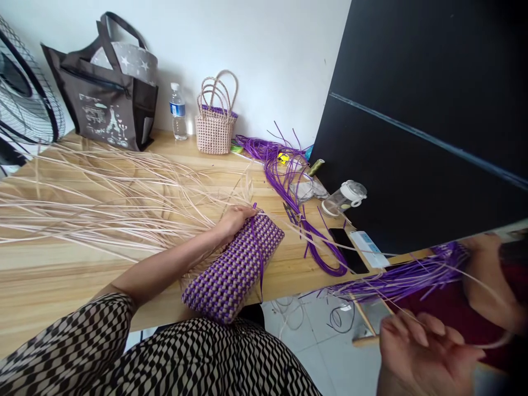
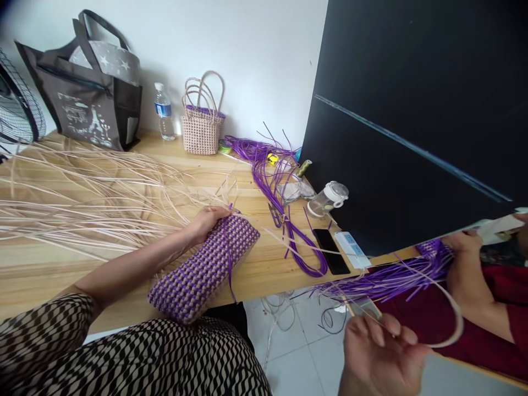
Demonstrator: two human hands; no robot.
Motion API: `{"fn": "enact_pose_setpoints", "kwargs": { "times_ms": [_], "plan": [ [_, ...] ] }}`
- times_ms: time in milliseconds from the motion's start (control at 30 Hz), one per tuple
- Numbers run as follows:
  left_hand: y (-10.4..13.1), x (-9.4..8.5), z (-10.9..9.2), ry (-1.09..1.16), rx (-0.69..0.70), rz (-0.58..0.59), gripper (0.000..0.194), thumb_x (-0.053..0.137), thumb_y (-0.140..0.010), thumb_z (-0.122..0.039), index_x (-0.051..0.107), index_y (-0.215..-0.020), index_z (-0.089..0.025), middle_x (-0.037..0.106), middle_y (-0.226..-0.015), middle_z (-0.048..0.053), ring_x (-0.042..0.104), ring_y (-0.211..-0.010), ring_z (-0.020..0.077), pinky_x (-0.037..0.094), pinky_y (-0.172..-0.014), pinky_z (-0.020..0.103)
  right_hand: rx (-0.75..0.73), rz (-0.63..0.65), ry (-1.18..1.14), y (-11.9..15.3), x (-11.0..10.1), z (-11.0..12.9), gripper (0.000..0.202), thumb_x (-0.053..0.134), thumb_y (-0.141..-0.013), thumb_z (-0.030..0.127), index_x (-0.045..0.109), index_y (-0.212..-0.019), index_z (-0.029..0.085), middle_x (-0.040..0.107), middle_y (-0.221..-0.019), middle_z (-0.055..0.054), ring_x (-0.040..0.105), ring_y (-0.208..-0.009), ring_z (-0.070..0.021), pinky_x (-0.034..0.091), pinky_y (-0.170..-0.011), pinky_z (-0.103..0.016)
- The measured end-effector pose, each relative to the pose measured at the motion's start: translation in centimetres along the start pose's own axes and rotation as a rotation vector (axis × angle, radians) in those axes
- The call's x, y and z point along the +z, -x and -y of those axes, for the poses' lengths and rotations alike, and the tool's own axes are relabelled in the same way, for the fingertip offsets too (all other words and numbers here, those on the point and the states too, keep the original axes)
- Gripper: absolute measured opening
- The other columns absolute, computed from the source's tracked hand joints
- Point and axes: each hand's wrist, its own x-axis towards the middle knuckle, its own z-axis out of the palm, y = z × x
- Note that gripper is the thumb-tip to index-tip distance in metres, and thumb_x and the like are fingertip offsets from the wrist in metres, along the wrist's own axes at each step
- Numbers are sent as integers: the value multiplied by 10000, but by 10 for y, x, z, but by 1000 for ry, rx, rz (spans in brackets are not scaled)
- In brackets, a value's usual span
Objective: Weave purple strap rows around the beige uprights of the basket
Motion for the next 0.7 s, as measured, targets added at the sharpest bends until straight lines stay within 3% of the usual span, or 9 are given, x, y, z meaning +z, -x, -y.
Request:
{"fn": "enact_pose_setpoints", "kwargs": {
  "times_ms": [100,200,333,400,500,633,700],
  "plan": [
    [-1,-1,3,-4,16,13,99,610,-655,-220,639,-631,-129,639,-561,19,555,-487,138,424,-506,255,-37,-166,80,7,-40,2,217,718,-669,287,531,-654,178,487,-676,44,393,-484,-36,355,-399,-167],
    [0,-1,5,-10,31,31,115,606,-655,-234,639,-644,-124,646,-579,26,562,-500,143,428,-517,260,20,-252,203,18,-79,-23,246,718,-631,309,513,-636,172,495,-627,39,371,-444,-43,310,-361,-172],
    [2,0,5,-31,76,38,123,613,-648,-245,628,-627,-125,634,-567,21,545,-483,135,407,-500,254,205,-60,489,44,-103,-73,274,671,-657,426,508,-601,213,450,-505,37,326,-386,-78,245,-332,-209],
    [3,0,4,-51,77,43,138,612,-652,-257,640,-653,-123,639,-578,27,545,-485,138,398,-498,256,416,62,660,59,-93,-92,283,631,-682,502,551,-638,234,500,-512,8,354,-378,-106,233,-330,-234],
    [3,0,4,-57,61,52,145,611,-657,-269,650,-678,-130,634,-574,20,535,-478,135,388,-498,256,658,238,889,76,-55,-105,318,581,-737,540,610,-786,226,635,-704,-59,467,-445,-140,289,-366,-269],
    [3,0,4,-55,67,40,136,612,-663,-275,627,-632,-143,608,-548,-4,509,-468,120,365,-493,244,641,679,1009,85,10,-104,374,614,-758,464,542,-1026,214,632,-1079,-87,543,-560,-116,393,-491,-273],
    [3,1,4,-70,84,31,134,606,-667,-267,623,-624,-142,602,-548,-9,502,-476,115,361,-502,240,618,899,1080,84,37,-98,315,634,-756,397,520,-984,211,651,-985,-48,534,-568,-102,407,-531,-258]
  ]
}}
